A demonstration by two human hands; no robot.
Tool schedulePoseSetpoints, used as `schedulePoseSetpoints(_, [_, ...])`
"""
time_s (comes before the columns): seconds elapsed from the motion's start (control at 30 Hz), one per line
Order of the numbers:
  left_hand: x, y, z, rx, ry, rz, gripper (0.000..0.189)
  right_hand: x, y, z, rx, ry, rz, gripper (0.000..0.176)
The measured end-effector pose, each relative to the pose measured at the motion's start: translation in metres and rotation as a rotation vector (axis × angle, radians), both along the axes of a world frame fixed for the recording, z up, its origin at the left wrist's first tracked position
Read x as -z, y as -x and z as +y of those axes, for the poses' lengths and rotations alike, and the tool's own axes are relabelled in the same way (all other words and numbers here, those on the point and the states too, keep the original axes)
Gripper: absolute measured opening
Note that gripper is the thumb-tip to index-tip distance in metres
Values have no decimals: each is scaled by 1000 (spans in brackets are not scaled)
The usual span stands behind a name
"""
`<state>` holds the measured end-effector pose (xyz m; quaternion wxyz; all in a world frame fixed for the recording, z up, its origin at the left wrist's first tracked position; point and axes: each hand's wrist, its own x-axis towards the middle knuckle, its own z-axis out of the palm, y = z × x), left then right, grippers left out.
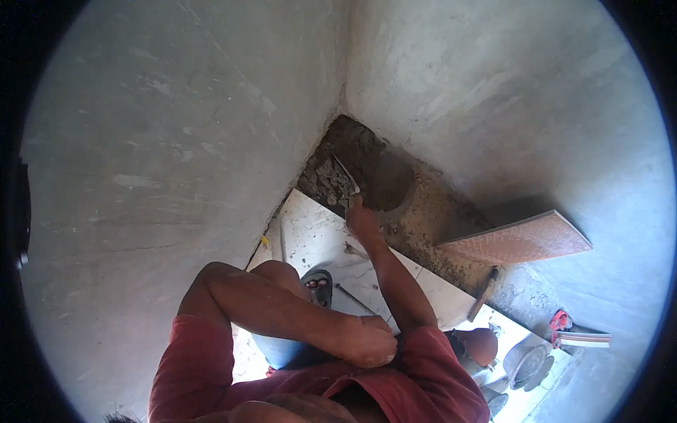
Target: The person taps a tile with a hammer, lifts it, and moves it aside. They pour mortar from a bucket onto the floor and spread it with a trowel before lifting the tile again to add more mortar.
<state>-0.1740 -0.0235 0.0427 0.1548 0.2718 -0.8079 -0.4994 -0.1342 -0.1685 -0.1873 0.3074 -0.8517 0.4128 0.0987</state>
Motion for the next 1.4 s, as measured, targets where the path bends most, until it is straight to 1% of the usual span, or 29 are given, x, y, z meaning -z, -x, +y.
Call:
schedulePoseSetpoints(0.07, [6,3,2,10,5,81,15,-23,1,4,37,-58,-74,44])
schedulePoseSetpoints(0.1, [8,6,3,5,1,85,15,-12,2,9,32,-63,-69,44])
schedulePoseSetpoints(0.17, [-11,0,-2,66,55,-33,18,16,3,22,-107,54,20,45])
schedulePoseSetpoints(0.2, [-14,0,-3,68,58,-40,18,22,8,23,-105,58,12,45])
schedulePoseSetpoints(0.27, [-16,-1,-5,67,109,-115,19,14,7,22,-126,4,-17,44])
schedulePoseSetpoints(0.3, [-7,0,-2,60,104,-116,19,11,9,18,-133,-1,-18,44])
schedulePoseSetpoints(0.37, [17,5,6,61,-25,143,20,-36,2,9,12,-108,-111,40])
schedulePoseSetpoints(0.4, [16,5,5,61,-24,146,20,-35,-6,0,11,-107,-108,40])
schedulePoseSetpoints(0.47, [10,6,4,42,-49,129,19,-21,-20,-9,178,-11,-164,42])
schedulePoseSetpoints(0.5, [7,5,3,50,-47,120,19,-4,-22,-7,186,-9,-172,42])
schedulePoseSetpoints(0.53, [3,5,2,47,11,39,19,26,-20,-3,93,91,-126,43])
schedulePoseSetpoints(0.57, [1,5,1,43,68,-38,18,32,-19,2,-3,188,-75,44])
schedulePoseSetpoints(0.6, [6,5,3,45,67,-38,18,38,-11,5,-1,187,-75,44])
schedulePoseSetpoints(0.67, [14,2,7,1,-361,462,17,21,5,10,-189,182,-43,49])
schedulePoseSetpoints(0.7, [10,4,8,10,-368,472,17,14,12,12,-180,176,-31,49])
schedulePoseSetpoints(0.77, [-21,-5,-1,88,104,-75,11,0,15,12,-184,75,22,53])
schedulePoseSetpoints(0.8, [-15,-3,-1,89,105,-71,11,1,11,15,-182,76,26,53])
schedulePoseSetpoints(0.87, [-5,2,4,-57,-151,169,9,10,4,25,29,60,-100,51])
schedulePoseSetpoints(0.9, [-1,6,6,-51,-162,172,9,14,5,30,36,49,-96,51])
schedulePoseSetpoints(0.97, [-9,3,3,-10,-17,73,7,16,1,35,-120,76,10,47])
schedulePoseSetpoints(1.03, [-1,5,6,-33,-60,70,9,10,2,13,-114,0,-55,48])
schedulePoseSetpoints(1.1, [-1,6,8,-54,-112,81,11,-4,7,13,-105,-84,-106,48])
schedulePoseSetpoints(1.17, [-14,-1,1,26,149,-26,10,-17,7,18,-36,3,-77,47])
schedulePoseSetpoints(1.2, [-15,1,1,25,147,-22,10,-3,18,23,-38,0,-72,47])
schedulePoseSetpoints(1.23, [-16,2,-2,30,83,-43,11,21,30,27,-142,80,-106,45])
schedulePoseSetpoints(1.27, [-16,3,-2,36,16,-63,13,23,34,30,-244,157,-139,44])
schedulePoseSetpoints(1.3, [-16,3,-2,39,15,-65,13,26,36,25,-242,156,-142,44])
schedulePoseSetpoints(1.37, [-16,6,2,-56,22,-118,13,-6,36,20,-157,-67,-62,48])
schedulePoseSetpoints(1.4, [-16,6,3,-51,9,-111,13,-4,42,26,-152,-80,-55,48])
